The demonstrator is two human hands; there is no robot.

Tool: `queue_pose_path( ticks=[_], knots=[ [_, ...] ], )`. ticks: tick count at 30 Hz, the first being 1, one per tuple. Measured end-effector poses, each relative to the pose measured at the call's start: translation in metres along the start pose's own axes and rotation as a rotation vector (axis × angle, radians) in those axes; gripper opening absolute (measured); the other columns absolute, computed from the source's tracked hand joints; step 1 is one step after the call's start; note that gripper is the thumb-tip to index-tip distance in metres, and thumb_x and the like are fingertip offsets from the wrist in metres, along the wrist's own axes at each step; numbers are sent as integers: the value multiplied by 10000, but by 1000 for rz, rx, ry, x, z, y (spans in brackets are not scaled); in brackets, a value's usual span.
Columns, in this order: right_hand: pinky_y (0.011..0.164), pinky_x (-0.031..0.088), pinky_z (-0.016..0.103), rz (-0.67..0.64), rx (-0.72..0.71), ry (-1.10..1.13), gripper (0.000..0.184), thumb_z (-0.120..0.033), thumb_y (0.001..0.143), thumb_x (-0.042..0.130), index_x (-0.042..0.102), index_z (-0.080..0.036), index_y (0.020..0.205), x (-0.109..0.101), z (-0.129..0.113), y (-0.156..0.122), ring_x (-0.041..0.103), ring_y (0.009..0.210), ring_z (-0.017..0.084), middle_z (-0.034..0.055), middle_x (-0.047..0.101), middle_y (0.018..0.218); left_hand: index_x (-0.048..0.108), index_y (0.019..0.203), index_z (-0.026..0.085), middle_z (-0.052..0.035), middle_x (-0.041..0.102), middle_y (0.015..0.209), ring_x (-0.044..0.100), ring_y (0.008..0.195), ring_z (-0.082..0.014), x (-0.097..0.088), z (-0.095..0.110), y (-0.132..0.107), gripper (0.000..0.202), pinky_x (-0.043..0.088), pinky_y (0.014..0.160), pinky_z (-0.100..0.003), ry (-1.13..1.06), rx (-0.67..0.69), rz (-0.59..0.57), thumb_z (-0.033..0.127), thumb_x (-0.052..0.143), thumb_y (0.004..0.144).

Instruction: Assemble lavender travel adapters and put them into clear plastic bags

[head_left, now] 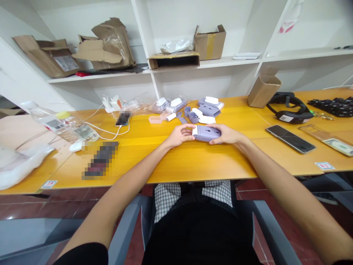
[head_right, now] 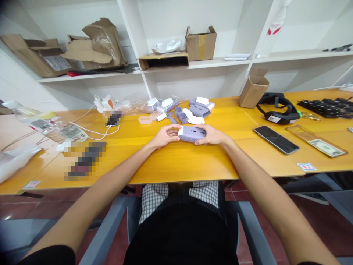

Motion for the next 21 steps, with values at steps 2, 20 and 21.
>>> queue_pose_path(
  ticks=[2,20,21],
  knots=[
    [1202,451,603,-2,7,10,949,-472,627,935,614,-236,1489,0,-1,0,623,1338,407,116,650,1471,719,1255,186,-140,748,1228,726,1129,-276,0,2,-1,723,547,1067,-493,-1,-36,-18,382,1014,624],
    [1190,453,595,-16,-68,-25,928,-464,635,938,621,-229,1474,2,-8,0,630,1319,399,123,656,1462,697,1305,155,-178,666,1433,664,1278,-319,-1,7,1,655,499,1144,-520,45,-52,-10,453,921,766],
    [1188,452,596,-16,-78,-27,924,-460,638,937,621,-230,1475,2,-9,0,632,1316,398,122,659,1459,696,1298,154,-173,664,1434,657,1288,-316,0,8,1,619,502,1144,-512,43,-50,11,463,893,799]
  ],
)
Point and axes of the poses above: each hand's wrist, its own y-axis towards the middle knuckle, its own x-axis out of the palm, z = x × y, the point moved 4 cm from there along y, towards the middle knuckle
